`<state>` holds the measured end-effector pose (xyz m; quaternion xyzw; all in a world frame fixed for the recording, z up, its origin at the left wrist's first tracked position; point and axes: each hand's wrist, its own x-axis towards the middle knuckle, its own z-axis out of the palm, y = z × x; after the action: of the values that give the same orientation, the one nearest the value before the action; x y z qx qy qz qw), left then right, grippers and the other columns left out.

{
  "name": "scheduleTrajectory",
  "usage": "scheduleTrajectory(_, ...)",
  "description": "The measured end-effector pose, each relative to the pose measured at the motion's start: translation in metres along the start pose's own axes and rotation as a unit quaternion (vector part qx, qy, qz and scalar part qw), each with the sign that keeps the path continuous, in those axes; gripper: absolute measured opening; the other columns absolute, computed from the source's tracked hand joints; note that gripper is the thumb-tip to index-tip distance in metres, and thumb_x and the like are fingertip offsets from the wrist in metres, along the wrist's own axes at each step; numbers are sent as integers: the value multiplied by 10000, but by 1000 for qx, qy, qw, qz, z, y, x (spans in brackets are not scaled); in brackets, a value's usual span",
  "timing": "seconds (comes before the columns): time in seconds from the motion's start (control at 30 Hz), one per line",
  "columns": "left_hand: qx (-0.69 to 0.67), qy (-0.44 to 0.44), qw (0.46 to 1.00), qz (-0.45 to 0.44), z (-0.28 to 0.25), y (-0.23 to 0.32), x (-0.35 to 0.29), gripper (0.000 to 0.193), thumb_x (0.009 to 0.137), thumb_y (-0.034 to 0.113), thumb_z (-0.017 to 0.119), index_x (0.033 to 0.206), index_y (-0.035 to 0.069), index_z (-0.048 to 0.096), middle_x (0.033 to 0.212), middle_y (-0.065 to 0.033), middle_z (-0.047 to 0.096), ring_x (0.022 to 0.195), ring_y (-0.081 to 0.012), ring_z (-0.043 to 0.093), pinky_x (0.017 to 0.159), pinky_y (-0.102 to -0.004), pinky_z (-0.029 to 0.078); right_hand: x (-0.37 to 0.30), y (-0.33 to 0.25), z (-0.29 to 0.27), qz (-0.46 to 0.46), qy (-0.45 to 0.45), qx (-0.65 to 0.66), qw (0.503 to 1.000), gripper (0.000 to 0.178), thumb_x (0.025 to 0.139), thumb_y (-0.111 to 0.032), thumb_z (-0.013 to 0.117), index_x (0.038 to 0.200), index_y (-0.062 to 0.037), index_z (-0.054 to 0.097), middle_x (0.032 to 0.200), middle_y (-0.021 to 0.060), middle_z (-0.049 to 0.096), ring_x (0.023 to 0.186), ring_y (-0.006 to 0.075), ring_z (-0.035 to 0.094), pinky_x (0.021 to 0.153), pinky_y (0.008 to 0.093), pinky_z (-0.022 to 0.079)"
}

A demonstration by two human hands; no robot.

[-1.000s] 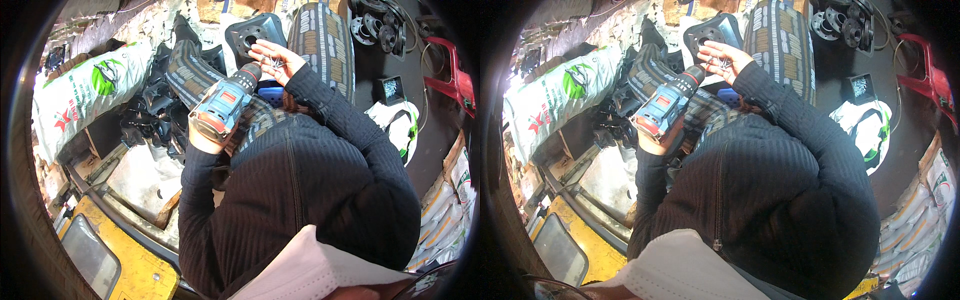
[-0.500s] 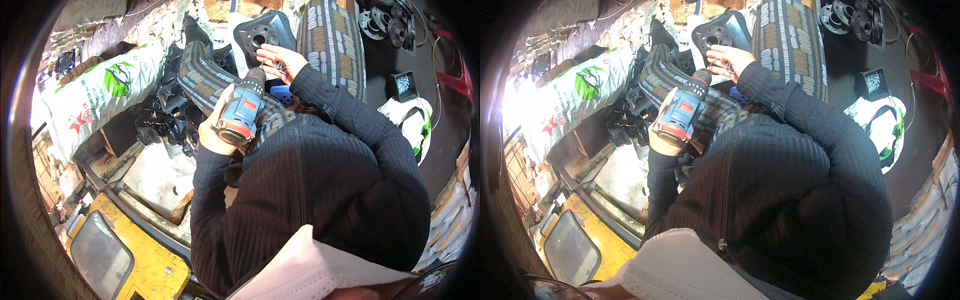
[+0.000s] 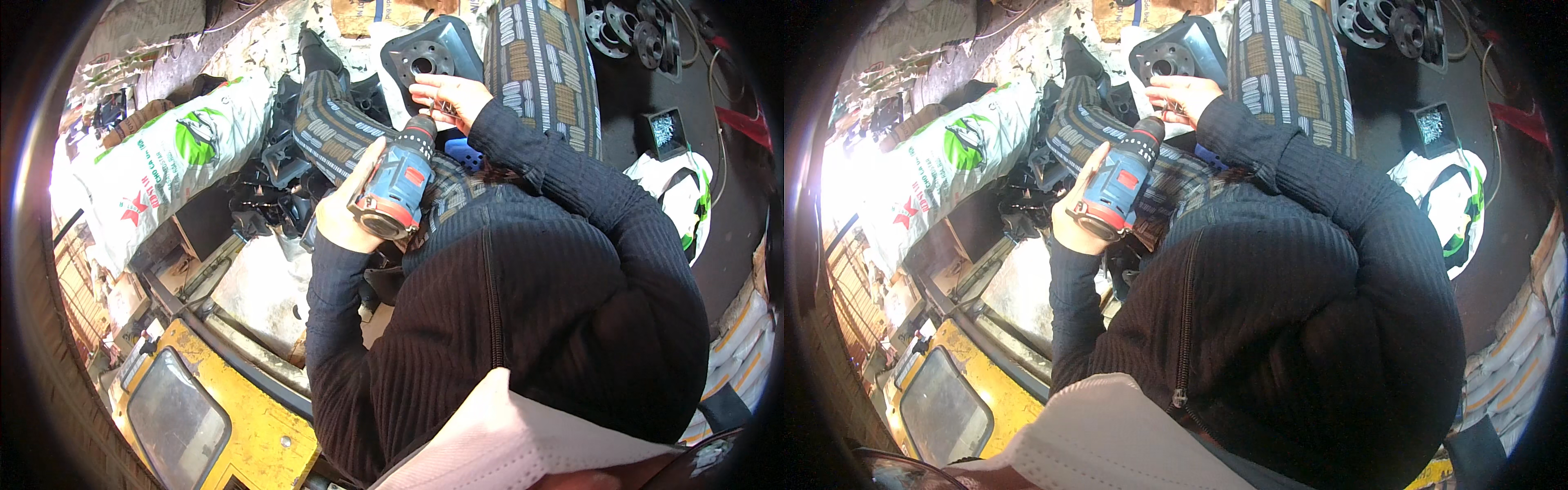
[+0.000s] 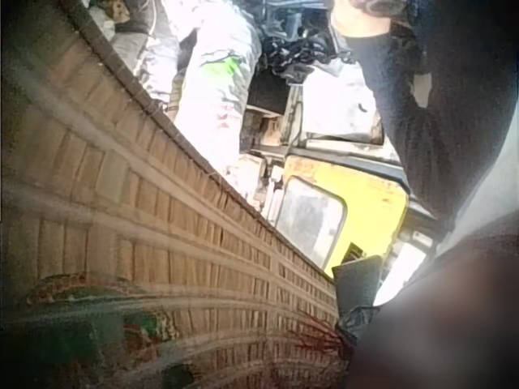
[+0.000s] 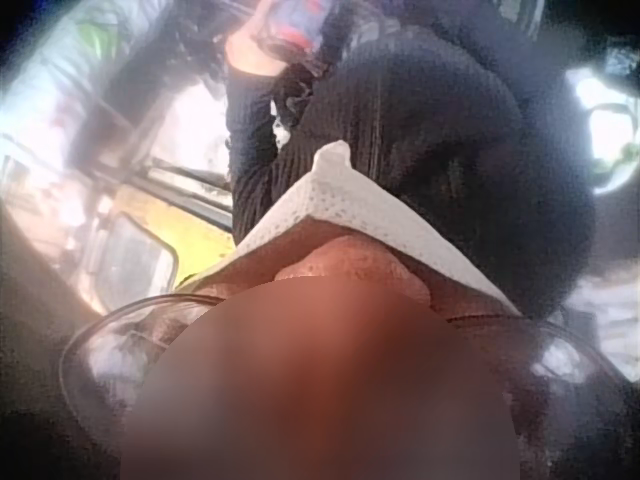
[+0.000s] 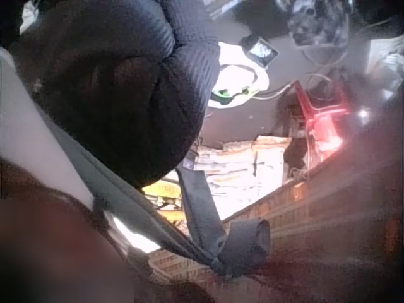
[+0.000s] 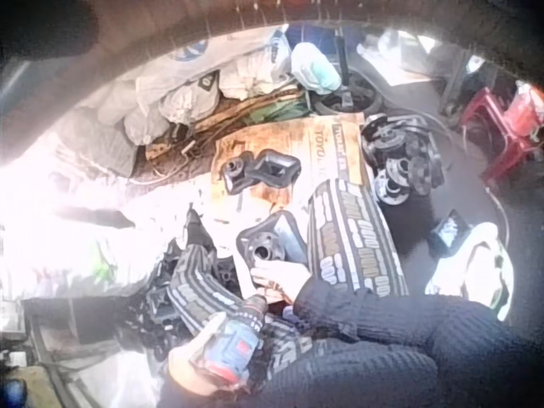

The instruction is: The person uses a cordless drill to fasten screws into a black plastic part. They repeatedly pick up screws, align them with holes in the part, and drive them in with the drill. The person occasionally sets the part down and picks it up again to continue fastening.

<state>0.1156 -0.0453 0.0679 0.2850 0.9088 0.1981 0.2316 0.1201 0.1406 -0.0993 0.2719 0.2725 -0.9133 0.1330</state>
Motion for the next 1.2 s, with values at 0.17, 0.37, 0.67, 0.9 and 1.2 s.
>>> scheduleTrajectory(0.17, 8, 9, 1000, -2, 3, -4, 6, 661, 692, 191, 709, 1284, 63, 444, 1107, -118, 617, 953, -221, 630, 836, -299, 494, 2, -5, 1, -4, -15, 67, 998, 410, 903, -67, 482, 1288, 58, 418, 1229, 187, 536, 1035, 188, 573, 662, 187, 493)
scheduleTrajectory(0.37, 19, -3, 1000, 6, 3, -13, 7, 670, 679, 185, 741, 1267, 54, 448, 1138, -131, 586, 964, -212, 619, 846, -299, 486, 6, -7, 1, 13, -25, 48, 998, 443, 896, -88, 482, 1310, 43, 393, 1264, 175, 510, 1103, 222, 542, 782, 244, 517)
scheduleTrajectory(0.67, 84, 43, 995, -9, -3, -38, 20, 392, 707, 234, 732, 1028, 47, 607, 943, -110, 648, 868, -279, 634, 773, -380, 495, 8, 15, -42, 54, 124, 57, 989, 371, 909, -142, 450, 1250, 0, 472, 945, 51, 600, 769, 133, 582, 651, 250, 519)
scheduleTrajectory(0.9, 18, 5, 997, -77, 1, -48, 51, 479, 683, 217, 770, 1087, 46, 578, 1062, -118, 620, 974, -250, 612, 861, -351, 478, 22, 35, -53, -3, 192, 28, 981, 238, 903, -237, 568, 1035, -43, 603, 580, -43, 420, 392, 49, 330, 358, 235, 302)
scheduleTrajectory(1.2, 71, -61, 991, -94, -10, -46, 79, 527, 692, 220, 779, 1128, 18, 563, 1045, -138, 642, 963, -223, 635, 852, -329, 490, 39, 22, -48, 56, 178, -103, 977, 350, 830, -352, 667, 952, -27, 625, 553, -22, 488, 374, 62, 365, 344, 236, 278)
